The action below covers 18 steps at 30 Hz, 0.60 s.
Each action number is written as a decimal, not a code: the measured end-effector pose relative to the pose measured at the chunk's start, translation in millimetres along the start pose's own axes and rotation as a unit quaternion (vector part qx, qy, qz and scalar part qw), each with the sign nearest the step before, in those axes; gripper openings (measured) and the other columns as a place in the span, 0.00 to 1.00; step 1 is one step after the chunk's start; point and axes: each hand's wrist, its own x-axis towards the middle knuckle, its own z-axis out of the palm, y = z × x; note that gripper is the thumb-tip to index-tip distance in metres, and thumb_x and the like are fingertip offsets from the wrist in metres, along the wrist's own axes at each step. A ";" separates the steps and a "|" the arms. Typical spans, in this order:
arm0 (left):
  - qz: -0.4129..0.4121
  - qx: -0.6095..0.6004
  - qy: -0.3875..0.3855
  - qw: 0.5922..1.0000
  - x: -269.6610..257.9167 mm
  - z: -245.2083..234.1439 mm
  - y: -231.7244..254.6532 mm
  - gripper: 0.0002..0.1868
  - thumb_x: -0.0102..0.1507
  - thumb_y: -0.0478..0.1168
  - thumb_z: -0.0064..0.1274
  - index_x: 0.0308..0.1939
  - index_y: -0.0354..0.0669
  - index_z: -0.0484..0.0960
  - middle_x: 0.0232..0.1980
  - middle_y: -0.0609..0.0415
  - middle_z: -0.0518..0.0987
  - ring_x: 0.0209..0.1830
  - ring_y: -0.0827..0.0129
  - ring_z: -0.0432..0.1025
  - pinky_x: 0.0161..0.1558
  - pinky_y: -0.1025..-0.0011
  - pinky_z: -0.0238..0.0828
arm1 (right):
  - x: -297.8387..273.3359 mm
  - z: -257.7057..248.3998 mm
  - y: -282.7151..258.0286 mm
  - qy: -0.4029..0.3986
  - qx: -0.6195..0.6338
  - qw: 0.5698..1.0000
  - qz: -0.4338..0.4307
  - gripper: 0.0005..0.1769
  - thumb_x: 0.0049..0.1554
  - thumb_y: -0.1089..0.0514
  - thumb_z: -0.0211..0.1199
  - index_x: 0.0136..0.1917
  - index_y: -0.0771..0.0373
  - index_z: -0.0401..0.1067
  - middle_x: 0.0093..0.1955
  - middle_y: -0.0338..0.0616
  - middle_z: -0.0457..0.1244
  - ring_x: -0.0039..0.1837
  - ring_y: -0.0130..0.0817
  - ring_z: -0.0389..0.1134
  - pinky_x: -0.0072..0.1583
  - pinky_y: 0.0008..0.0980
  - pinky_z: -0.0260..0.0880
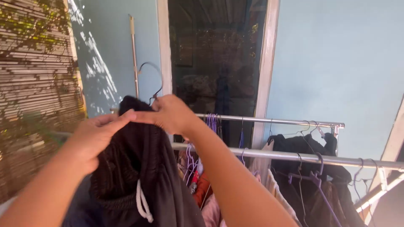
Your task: Hanging various items of clothing and a towel onto hangers on a drying rack.
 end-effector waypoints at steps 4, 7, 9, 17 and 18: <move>0.015 0.137 -0.067 0.988 2.5 -112.9 -40.6 0.30 0.51 0.25 0.66 0.58 0.40 0.83 0.58 0.50 0.84 0.57 0.66 0.75 0.56 0.66 0.68 | -29.0 -30.2 -28.7 0.077 0.067 0.988 0.112 0.21 0.46 0.45 0.71 0.30 0.67 0.74 0.23 0.41 0.62 0.24 0.28 0.63 0.29 0.31 0.61; 0.001 0.477 0.087 0.875 -22.6 -173.0 -50.1 0.29 0.51 0.28 0.62 0.57 0.49 0.87 0.44 0.49 0.87 0.43 0.60 0.80 0.48 0.63 0.77 | -51.9 -58.5 -26.2 0.136 0.127 0.966 0.182 0.18 0.50 0.54 0.67 0.35 0.74 0.73 0.24 0.40 0.58 0.23 0.28 0.58 0.26 0.32 0.57; -0.004 0.555 0.126 0.822 -8.6 -221.0 -87.1 0.26 0.52 0.31 0.63 0.55 0.48 0.88 0.41 0.48 0.87 0.42 0.59 0.80 0.48 0.63 0.78 | -63.2 -67.5 -38.6 0.139 0.111 0.965 0.191 0.16 0.51 0.55 0.65 0.35 0.74 0.72 0.24 0.40 0.58 0.23 0.29 0.57 0.26 0.33 0.56; -0.211 0.307 0.123 0.920 -48.8 -173.8 -67.3 0.15 0.62 0.42 0.53 0.42 0.29 0.82 0.38 0.39 0.83 0.36 0.51 0.80 0.42 0.56 0.79 | -84.4 -64.1 -28.9 0.041 0.135 0.956 0.256 0.11 0.53 0.59 0.62 0.37 0.72 0.70 0.23 0.37 0.50 0.24 0.27 0.50 0.26 0.33 0.45; -0.225 0.264 0.100 0.933 -59.0 -162.3 -49.7 0.14 0.61 0.41 0.54 0.43 0.33 0.82 0.39 0.42 0.83 0.38 0.54 0.79 0.45 0.56 0.79 | -89.3 -70.0 -23.3 0.046 0.141 0.956 0.254 0.13 0.53 0.58 0.62 0.36 0.72 0.69 0.22 0.38 0.50 0.23 0.29 0.50 0.26 0.34 0.44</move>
